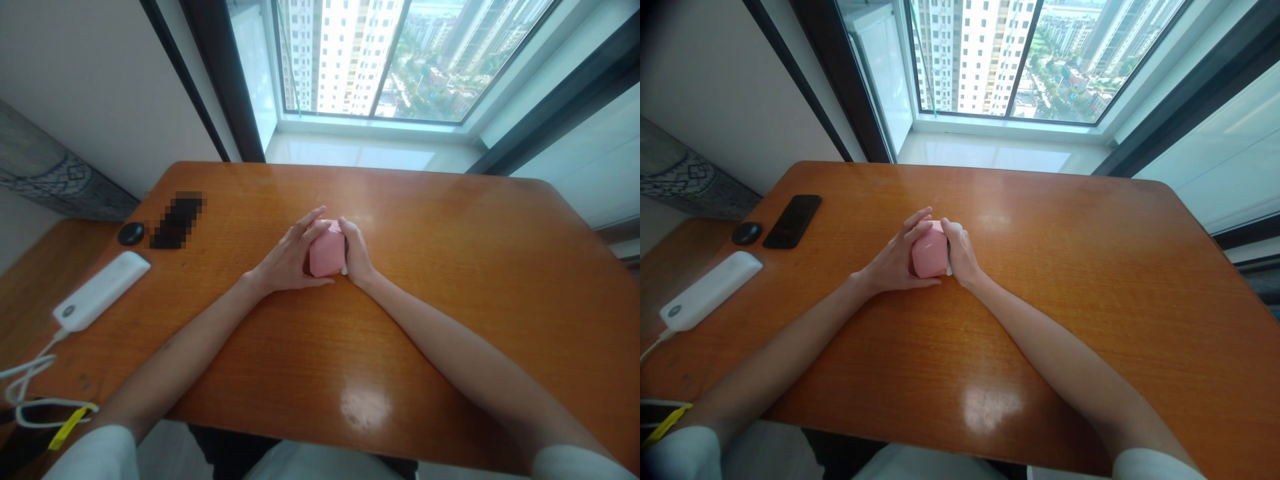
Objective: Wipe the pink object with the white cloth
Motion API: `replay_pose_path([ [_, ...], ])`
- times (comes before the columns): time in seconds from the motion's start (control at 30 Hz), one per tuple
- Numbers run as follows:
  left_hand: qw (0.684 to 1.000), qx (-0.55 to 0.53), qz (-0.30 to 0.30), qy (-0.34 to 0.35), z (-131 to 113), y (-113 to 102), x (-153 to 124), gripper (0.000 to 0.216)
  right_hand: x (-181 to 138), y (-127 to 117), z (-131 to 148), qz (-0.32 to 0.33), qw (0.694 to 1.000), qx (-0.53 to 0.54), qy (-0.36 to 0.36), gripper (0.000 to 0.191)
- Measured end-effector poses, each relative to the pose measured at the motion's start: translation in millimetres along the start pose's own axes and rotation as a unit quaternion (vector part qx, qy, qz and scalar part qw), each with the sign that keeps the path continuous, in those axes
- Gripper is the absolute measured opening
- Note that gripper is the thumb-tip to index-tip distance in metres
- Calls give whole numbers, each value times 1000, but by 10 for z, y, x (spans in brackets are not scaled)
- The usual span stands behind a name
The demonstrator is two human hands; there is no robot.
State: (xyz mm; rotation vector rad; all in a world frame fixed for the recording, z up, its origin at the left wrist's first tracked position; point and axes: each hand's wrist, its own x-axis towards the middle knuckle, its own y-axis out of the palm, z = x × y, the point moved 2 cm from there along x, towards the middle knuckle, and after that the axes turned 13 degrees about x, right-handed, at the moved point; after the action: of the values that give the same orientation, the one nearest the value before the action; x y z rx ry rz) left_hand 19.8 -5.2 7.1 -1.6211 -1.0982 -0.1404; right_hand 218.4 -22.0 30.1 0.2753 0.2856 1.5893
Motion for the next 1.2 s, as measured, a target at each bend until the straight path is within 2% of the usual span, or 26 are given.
replay_pose_path([
  [0.07,1000,4,-7,3,-46,-28,27,122,7,-17,-12,-5,1000,-6,-16,77],
  [0.17,999,-22,-29,-11,-120,-68,52,122,-25,-29,-17,-11,999,-21,-42,76],
  [0.23,997,-48,-19,-61,-130,-66,46,123,-59,-22,-16,-8,999,-25,-38,76],
  [0.3,988,-87,16,-123,-102,-35,20,119,-84,-6,-9,1,1000,-25,-15,78],
  [0.37,981,-117,38,-152,-56,3,-9,119,-90,11,7,5,1000,-21,0,79],
  [0.43,986,-105,25,-125,-13,21,-21,132,-73,17,26,1,1000,-15,-5,78],
  [0.53,998,-40,-1,-47,19,17,-10,150,-22,7,26,-11,1000,-2,-19,75],
  [0.7,1000,-13,-19,8,-45,-44,30,123,11,-19,-16,-8,999,-5,-38,75],
  [0.77,999,-31,-26,-16,-82,-68,34,124,-16,-24,-18,-7,999,-19,-50,77],
  [0.87,990,-90,20,-109,-82,-48,9,116,-77,-13,-13,12,999,-32,-32,80],
  [0.93,981,-123,47,-146,-53,-15,-18,113,-105,-2,-3,24,999,-33,-16,81],
  [1.0,985,-117,35,-123,-22,2,-32,124,-106,6,8,24,999,-27,-11,81],
  [1.1,999,-45,4,-29,-4,-6,-29,143,-57,2,2,10,1000,-8,-9,79],
  [1.2,1000,23,5,20,-32,-35,-12,125,7,-16,-27,-3,1000,14,-17,77],
])
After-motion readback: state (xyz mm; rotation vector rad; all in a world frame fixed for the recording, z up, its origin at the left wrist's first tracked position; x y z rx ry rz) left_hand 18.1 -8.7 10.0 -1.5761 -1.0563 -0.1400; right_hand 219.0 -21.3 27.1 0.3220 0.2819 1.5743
